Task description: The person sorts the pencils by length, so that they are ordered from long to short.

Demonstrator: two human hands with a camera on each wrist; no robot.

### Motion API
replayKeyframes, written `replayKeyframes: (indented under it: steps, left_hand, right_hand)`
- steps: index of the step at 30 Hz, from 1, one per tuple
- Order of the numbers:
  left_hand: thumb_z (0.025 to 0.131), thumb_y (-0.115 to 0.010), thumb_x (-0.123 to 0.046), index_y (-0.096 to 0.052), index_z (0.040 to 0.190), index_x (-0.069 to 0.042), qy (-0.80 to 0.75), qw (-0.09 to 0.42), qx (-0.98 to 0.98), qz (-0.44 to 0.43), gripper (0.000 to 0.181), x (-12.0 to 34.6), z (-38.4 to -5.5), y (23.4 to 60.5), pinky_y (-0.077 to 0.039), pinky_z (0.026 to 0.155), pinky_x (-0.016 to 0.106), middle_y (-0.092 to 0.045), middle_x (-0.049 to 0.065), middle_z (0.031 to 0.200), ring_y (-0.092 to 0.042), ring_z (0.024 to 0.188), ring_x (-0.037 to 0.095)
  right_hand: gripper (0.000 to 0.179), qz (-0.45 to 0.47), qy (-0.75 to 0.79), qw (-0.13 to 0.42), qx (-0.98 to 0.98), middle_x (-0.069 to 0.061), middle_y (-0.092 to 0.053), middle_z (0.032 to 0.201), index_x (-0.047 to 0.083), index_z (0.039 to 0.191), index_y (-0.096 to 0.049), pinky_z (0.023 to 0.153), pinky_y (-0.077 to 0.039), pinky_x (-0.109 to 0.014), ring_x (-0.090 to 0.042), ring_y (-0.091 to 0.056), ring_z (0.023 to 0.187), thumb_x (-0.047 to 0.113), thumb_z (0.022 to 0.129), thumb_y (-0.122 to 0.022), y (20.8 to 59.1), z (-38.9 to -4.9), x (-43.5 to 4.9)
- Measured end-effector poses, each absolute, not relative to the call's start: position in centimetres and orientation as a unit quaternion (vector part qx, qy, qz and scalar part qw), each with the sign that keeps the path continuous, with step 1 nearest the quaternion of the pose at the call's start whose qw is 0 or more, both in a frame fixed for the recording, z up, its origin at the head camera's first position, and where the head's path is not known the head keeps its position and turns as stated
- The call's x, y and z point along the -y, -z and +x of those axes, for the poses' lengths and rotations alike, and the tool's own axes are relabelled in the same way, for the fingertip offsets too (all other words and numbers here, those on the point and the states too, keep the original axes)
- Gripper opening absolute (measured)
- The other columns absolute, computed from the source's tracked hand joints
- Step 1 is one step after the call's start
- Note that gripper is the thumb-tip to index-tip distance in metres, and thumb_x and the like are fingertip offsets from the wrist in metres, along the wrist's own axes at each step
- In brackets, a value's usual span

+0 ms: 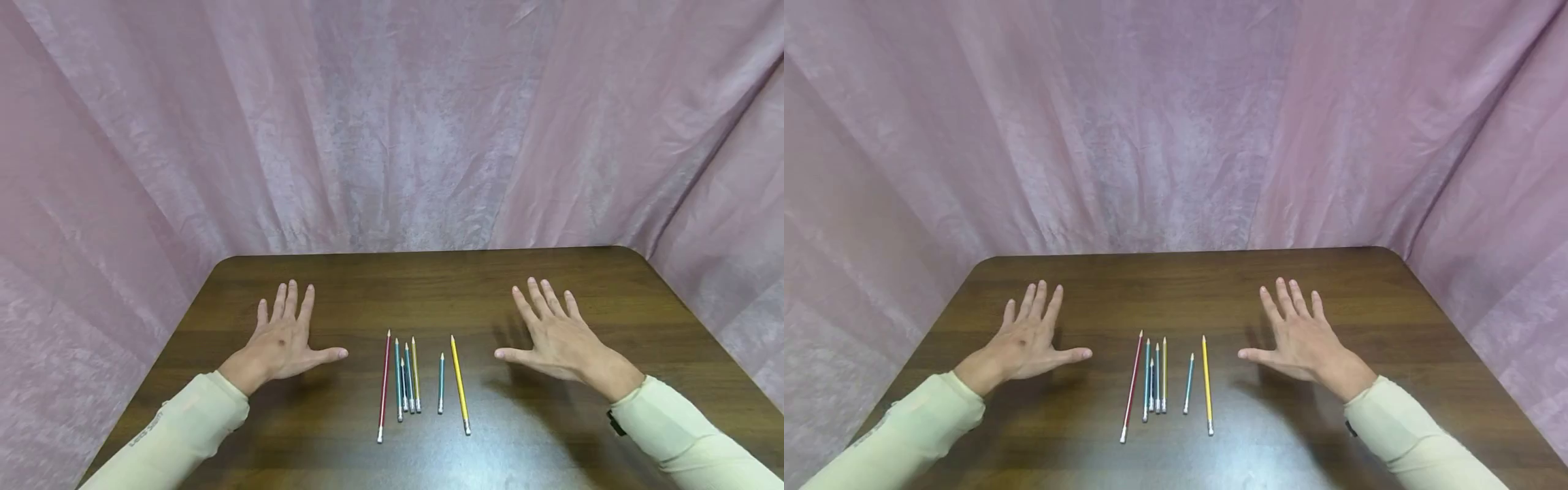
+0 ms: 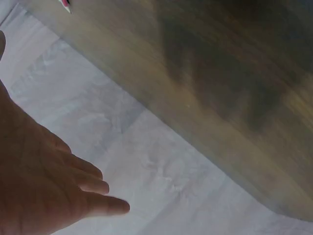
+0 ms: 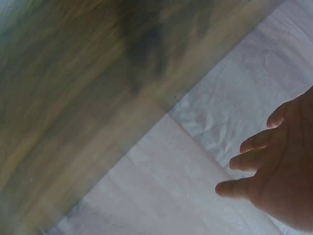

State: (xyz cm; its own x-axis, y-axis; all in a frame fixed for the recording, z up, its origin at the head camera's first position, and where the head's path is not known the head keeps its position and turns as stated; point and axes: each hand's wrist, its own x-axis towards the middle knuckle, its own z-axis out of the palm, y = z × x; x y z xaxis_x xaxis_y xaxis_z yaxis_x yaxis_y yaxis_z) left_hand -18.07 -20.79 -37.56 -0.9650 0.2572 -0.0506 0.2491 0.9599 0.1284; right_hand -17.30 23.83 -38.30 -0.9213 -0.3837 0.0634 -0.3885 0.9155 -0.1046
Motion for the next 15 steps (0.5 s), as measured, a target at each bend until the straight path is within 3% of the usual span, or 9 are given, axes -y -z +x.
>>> replayKeyframes:
  steps: [6, 15]
  left_hand:
    - [0.077, -0.055, -0.085, -0.008, 0.157, 0.005, -0.093, 0.027, -0.985, 0.145, 0.129, 20.1, -17.9, 37.9, -0.011, 0.118, 0.066, -0.002, 0.033, 0.160, -0.004, 0.149, 0.046]
    - [0.076, -0.054, -0.086, -0.016, 0.155, 0.008, -0.133, 0.026, -0.979, 0.150, 0.129, 19.4, -17.7, 38.3, -0.027, 0.115, 0.063, -0.020, 0.032, 0.158, -0.026, 0.142, 0.050]
  right_hand:
    - [0.114, 0.219, -0.078, 0.032, 0.972, -0.033, -0.018, 0.158, -0.011, 0.152, -0.024, 0.117, -0.015, -0.066, -0.048, -0.016, 0.147, 0.075, 0.085, -0.057, 38.7, -17.3, -23.1]
    - [0.099, 0.237, -0.126, 0.060, 0.962, -0.036, -0.037, 0.148, -0.018, 0.142, -0.038, 0.115, -0.027, -0.064, -0.049, -0.032, 0.140, 0.058, 0.087, -0.070, 39.4, -17.4, -22.0]
